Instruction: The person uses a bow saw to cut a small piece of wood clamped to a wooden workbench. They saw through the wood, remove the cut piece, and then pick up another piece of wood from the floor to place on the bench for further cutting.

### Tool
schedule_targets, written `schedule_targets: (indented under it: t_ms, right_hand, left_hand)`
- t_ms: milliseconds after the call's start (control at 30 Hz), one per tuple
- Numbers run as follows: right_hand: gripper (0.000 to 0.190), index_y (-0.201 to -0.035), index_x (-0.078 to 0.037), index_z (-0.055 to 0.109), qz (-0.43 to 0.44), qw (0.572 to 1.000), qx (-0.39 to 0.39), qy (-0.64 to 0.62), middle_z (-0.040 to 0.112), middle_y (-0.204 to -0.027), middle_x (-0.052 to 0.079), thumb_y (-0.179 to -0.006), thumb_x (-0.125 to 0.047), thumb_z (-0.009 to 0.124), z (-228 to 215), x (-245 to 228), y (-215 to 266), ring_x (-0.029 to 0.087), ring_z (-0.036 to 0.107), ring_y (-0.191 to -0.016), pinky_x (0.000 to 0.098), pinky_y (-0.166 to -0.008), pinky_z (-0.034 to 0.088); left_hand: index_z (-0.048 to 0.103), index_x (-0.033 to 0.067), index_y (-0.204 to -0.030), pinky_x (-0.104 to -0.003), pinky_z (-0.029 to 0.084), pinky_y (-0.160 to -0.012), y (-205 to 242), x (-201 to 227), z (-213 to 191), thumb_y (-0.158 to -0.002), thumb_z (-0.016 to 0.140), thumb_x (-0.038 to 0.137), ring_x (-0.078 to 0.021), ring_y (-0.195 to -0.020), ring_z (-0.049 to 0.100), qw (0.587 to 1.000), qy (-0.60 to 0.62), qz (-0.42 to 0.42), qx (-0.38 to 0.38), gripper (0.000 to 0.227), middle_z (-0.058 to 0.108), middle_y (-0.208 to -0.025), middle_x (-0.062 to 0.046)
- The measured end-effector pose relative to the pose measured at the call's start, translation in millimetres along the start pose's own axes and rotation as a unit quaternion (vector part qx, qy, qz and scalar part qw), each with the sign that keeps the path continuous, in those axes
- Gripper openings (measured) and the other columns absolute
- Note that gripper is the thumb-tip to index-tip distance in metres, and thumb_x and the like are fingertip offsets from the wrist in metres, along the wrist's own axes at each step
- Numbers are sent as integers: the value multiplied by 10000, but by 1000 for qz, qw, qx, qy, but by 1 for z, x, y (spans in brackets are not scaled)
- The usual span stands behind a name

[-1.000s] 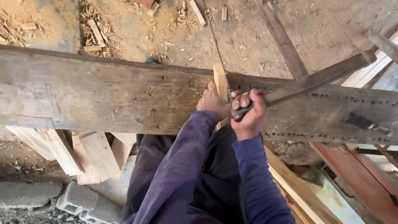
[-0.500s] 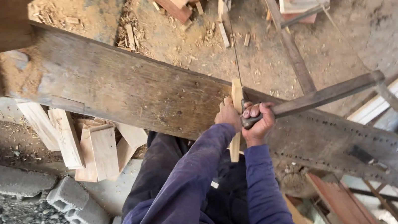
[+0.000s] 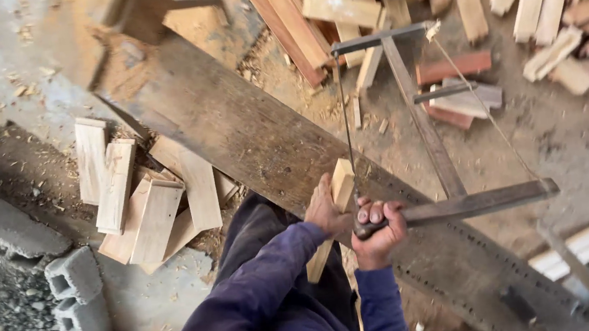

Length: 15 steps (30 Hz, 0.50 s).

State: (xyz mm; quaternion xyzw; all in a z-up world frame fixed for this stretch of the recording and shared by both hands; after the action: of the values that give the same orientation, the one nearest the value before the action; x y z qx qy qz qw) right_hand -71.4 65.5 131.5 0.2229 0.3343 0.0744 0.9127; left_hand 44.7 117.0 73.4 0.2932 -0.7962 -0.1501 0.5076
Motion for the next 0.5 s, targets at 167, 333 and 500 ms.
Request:
schedule_targets:
  t_ms: [167,333,500]
  right_hand:
    - [138,-813,-137,544,17,993,-112,-15,463,-614,3,-935,-139,609,48,-59,50,190,503,-550,442,-886,495]
    - [133,-865,-119,525,12,977,-205,53,452,-619,14,-934,-149,634,78,-83,95,189,491,-550,445,-875,471]
    - [141,-881,-109,516,37,957,-280,58,459,-626,19,-914,-135,650,105,-72,110,194,490,-556,454,-900,463]
  left_hand:
    - [265,-59,-1545,-460,417,-1084,44,29,-21,-688,893,352,-414,-1240,505,992,76,92,28,1139,518,-1309,-285]
    - [484,-18,-1364,-356,492,-1006,80,57,-59,-563,928,258,-227,-1153,590,977,196,81,-12,957,601,-1206,-142]
    - [467,-4,-1362,-363,513,-956,88,46,-91,-550,935,256,-223,-1100,614,969,228,91,24,973,616,-1163,-124]
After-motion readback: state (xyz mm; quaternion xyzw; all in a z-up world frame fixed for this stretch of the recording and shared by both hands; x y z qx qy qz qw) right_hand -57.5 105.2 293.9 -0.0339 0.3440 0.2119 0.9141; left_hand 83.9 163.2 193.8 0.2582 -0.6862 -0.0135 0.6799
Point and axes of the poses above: each hand's wrist, its own y-axis away from the middle knuckle, its own z-axis out of the palm, x = y × z, the point moved 1 cm from there along -y, towards the middle knuckle
